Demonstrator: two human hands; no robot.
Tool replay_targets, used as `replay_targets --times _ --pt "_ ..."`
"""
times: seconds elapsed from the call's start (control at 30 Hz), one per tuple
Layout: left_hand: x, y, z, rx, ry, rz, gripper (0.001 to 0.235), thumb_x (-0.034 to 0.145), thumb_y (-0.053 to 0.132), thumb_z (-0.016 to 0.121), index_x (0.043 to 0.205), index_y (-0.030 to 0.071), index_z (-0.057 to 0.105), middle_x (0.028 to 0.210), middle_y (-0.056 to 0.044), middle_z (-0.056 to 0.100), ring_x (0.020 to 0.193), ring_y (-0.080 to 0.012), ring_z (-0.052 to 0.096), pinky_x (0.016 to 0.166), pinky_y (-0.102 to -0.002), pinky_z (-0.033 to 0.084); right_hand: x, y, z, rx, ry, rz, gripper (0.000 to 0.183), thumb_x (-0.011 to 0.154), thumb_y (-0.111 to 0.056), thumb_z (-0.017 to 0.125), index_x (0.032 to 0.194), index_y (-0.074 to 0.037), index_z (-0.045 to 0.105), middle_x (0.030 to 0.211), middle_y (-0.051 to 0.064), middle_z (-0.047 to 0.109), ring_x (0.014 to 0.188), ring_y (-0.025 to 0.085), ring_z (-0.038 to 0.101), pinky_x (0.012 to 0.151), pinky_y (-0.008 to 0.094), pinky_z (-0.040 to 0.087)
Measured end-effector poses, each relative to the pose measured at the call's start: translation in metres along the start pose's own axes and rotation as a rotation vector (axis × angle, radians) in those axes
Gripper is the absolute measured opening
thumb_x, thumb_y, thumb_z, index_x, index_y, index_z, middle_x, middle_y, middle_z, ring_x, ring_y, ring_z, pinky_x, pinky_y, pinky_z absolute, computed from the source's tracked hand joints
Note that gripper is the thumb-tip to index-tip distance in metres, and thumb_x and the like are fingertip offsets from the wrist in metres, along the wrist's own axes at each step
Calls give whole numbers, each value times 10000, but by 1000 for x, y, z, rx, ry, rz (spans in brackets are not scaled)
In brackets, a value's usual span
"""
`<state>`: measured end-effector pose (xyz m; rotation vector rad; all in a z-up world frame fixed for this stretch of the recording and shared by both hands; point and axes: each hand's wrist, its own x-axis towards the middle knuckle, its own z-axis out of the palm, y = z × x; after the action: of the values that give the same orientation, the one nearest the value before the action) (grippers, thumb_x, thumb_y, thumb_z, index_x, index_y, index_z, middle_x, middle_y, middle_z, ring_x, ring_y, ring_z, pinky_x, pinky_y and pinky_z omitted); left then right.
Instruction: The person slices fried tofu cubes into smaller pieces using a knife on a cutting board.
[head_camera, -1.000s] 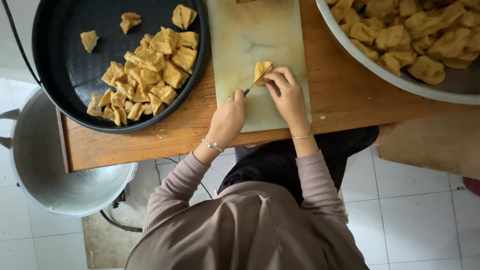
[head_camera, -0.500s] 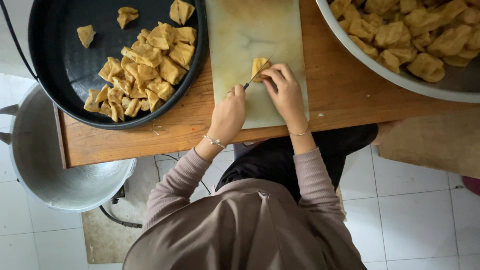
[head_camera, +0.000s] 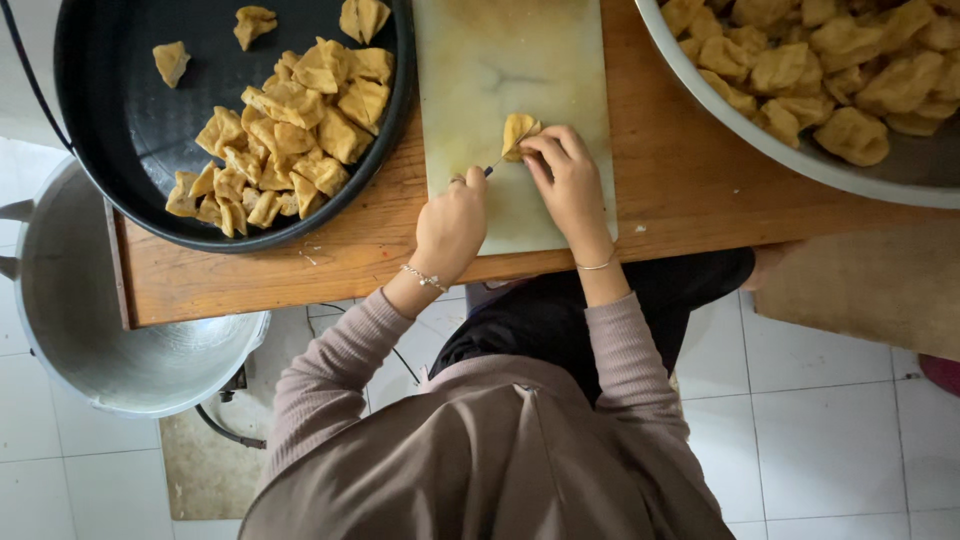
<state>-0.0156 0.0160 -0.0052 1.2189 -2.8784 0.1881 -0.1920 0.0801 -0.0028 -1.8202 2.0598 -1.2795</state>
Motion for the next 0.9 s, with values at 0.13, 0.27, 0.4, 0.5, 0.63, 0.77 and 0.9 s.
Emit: replay_targets --times 0.13,0.27,0.4,0.5,0.63,0.77,0.9 --pt "18 13 -5 -50 12 -46 88 1024 195 445 977 161 511 754 -8 645 594 -282 748 505 -376 596 -1 0 0 7 -2 2 161 982 -79 721 1133 -122 683 1092 56 585 1062 313 651 930 439 550" --pt "28 15 25 -79 -9 -49 108 1029 182 440 948 166 511 745 7 656 600 -276 753 488 -378 596 -2 0 2 -11 5 22 146 986 -86 729 1119 -114 676 1094 60 581 1053 316 661 927 439 555" --pt "-6 -2 14 37 68 -46 105 1018 247 459 935 217 516 663 47 623 575 -218 740 486 -347 592 -4 -3 2 6 28 53 165 973 -92 735 1123 -109 670 1105 65 585 1058 324 667 928 439 562" --pt "-33 -17 10 44 4 -25 134 1040 277 444 926 227 494 659 41 636 567 -208 737 477 -328 587 -3 -2 2 4 19 52 181 964 -88 748 1125 -107 668 1101 61 580 1050 330 674 923 442 566" --pt "-62 -34 2 -9 -168 -63 157 1058 294 414 959 192 479 714 -24 654 610 -268 749 512 -367 600 -4 2 3 9 15 52 177 976 -89 738 1134 -105 659 1103 57 563 1040 325 681 914 429 577" --pt "-75 -47 -5 -40 -96 -63 249 1080 374 461 934 173 472 711 -65 656 589 -316 741 517 -395 602 -4 5 4 -9 14 13 210 962 -91 745 1148 -123 653 1125 45 553 1071 309 677 932 418 578" --pt "-56 -42 -21 -315 -45 -87 341 1075 437 460 932 130 506 741 -146 662 627 -425 722 519 -504 578 -5 3 2 -8 21 -8 209 964 -102 742 1153 -123 655 1129 58 564 1067 321 676 919 434 581"
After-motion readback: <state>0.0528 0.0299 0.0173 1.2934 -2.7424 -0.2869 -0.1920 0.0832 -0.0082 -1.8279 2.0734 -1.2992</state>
